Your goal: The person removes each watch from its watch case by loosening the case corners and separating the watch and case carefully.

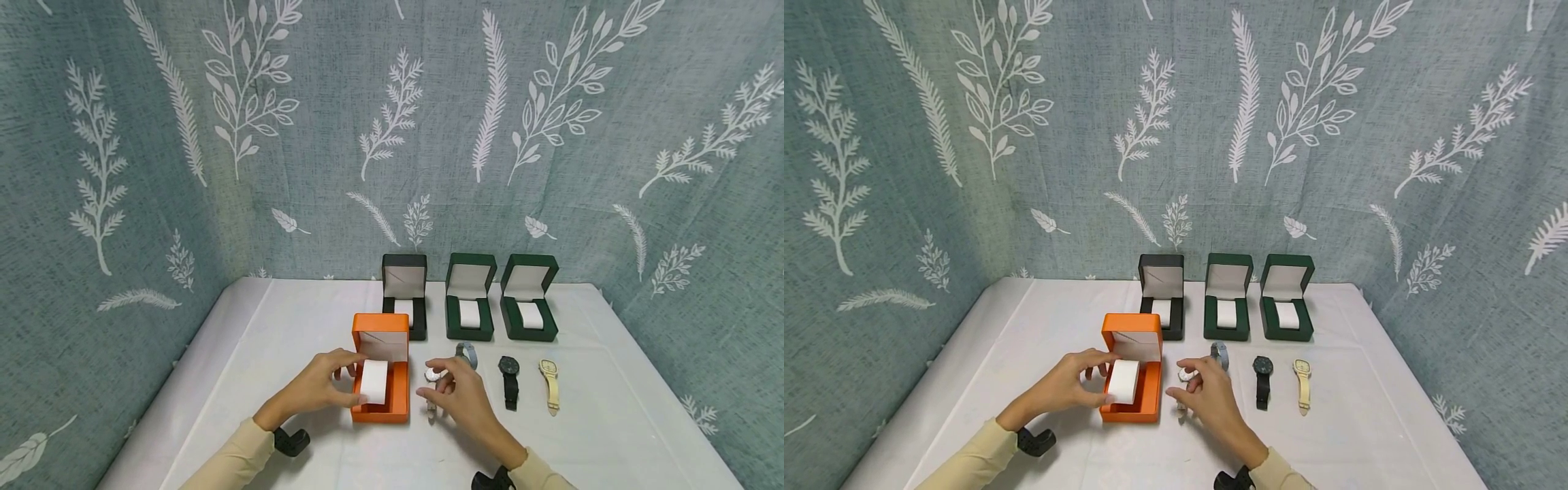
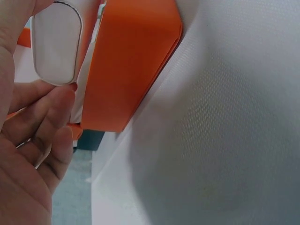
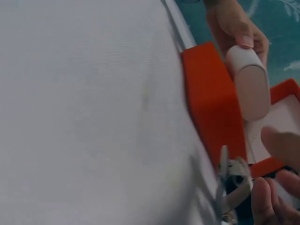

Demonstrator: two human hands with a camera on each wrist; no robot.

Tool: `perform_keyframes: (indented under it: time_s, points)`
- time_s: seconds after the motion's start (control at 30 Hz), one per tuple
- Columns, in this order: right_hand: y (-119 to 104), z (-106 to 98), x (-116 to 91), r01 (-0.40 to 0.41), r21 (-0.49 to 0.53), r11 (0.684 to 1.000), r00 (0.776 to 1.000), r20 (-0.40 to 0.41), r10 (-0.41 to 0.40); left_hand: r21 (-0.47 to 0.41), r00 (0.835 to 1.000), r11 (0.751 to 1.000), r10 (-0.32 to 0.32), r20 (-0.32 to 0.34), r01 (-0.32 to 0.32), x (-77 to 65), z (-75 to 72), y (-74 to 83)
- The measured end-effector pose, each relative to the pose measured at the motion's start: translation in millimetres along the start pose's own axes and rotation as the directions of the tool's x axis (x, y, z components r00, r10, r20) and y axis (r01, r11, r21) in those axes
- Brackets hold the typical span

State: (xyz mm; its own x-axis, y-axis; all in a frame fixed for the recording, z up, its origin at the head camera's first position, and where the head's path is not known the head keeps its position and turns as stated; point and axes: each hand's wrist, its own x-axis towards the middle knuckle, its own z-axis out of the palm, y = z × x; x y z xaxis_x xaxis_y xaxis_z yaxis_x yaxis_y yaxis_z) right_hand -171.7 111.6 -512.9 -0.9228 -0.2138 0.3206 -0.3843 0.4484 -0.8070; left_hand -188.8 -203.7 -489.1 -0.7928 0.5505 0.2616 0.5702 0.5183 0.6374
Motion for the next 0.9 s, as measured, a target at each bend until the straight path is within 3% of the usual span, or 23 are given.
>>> perform_keyframes:
  time_s: [0.3, 0.67, 0.9]
  points:
    - [-12, 4, 12, 0.137, -0.079, 0.987, 0.981, 0.150, -0.125, 0.004, 1.000, 1.000, 0.003, -0.022, -0.003, -0.7, -0.6, -1.6]
    - [-15, 15, 16, 0.131, -0.184, 0.974, 0.969, 0.233, -0.086, 0.016, 0.999, 1.000, -0.007, -0.040, 0.008, -0.1, 0.5, -1.6]
    - [-12, 19, 16, 0.173, -0.259, 0.950, 0.959, 0.266, -0.102, 0.012, 0.999, 1.000, -0.003, -0.047, 0.004, 1.4, 4.7, -2.8]
